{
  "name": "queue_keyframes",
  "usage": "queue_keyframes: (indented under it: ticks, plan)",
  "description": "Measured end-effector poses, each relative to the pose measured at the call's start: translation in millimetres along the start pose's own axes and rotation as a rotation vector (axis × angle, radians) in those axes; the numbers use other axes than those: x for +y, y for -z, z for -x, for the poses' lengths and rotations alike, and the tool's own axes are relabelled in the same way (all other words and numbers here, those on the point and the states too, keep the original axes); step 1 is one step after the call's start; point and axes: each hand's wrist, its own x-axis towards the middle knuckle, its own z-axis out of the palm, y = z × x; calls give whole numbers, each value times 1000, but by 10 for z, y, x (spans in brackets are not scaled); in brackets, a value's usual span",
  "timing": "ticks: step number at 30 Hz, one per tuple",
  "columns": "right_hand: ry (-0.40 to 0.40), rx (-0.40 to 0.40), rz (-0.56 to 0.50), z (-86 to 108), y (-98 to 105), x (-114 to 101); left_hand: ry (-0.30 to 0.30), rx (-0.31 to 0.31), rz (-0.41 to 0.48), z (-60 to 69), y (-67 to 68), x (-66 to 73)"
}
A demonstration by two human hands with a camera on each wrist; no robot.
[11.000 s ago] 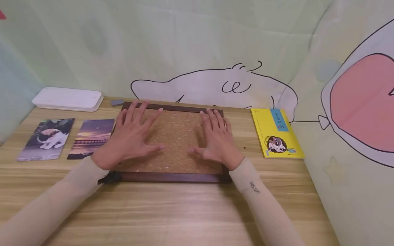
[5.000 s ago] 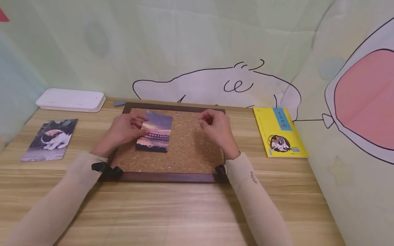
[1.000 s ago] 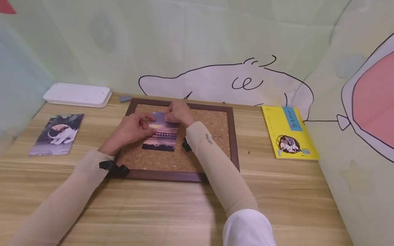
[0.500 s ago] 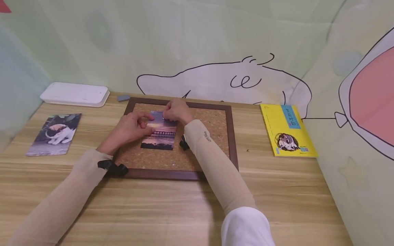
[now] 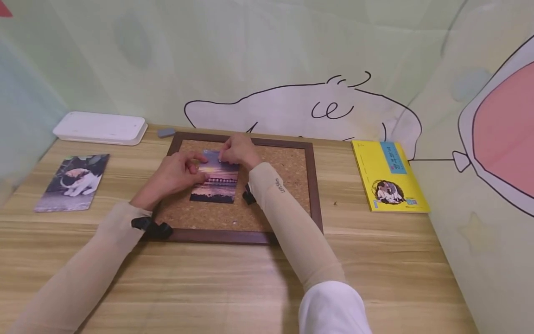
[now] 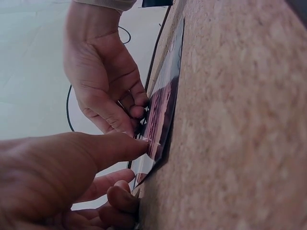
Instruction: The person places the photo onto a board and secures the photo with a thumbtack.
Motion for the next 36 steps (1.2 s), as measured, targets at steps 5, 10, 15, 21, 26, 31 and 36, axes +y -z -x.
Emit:
queue_keyframes:
  ticks: [5, 10, 15, 21, 26, 31, 36]
  plan:
    - [2, 13, 13, -4, -2, 22, -6, 0, 0, -20, -7, -1]
    - [14, 27, 18, -2, -12, 12, -2, 3, -1, -11, 1, 5]
    - [29, 45, 26, 8, -27, -6, -4, -1, 0, -6, 12, 12]
    - [57, 48, 68, -6, -43, -30, -11, 2, -15, -20, 21, -3]
    - [58, 46, 145, -27, -64, -64, -10, 5, -16, -25, 18, -10]
    - [70, 62, 186, -32, -88, -43, -8, 5, -8, -16, 2, -8]
    - [90, 81, 198, -24, -99, -20, -14, 7, -3, -14, -6, -9]
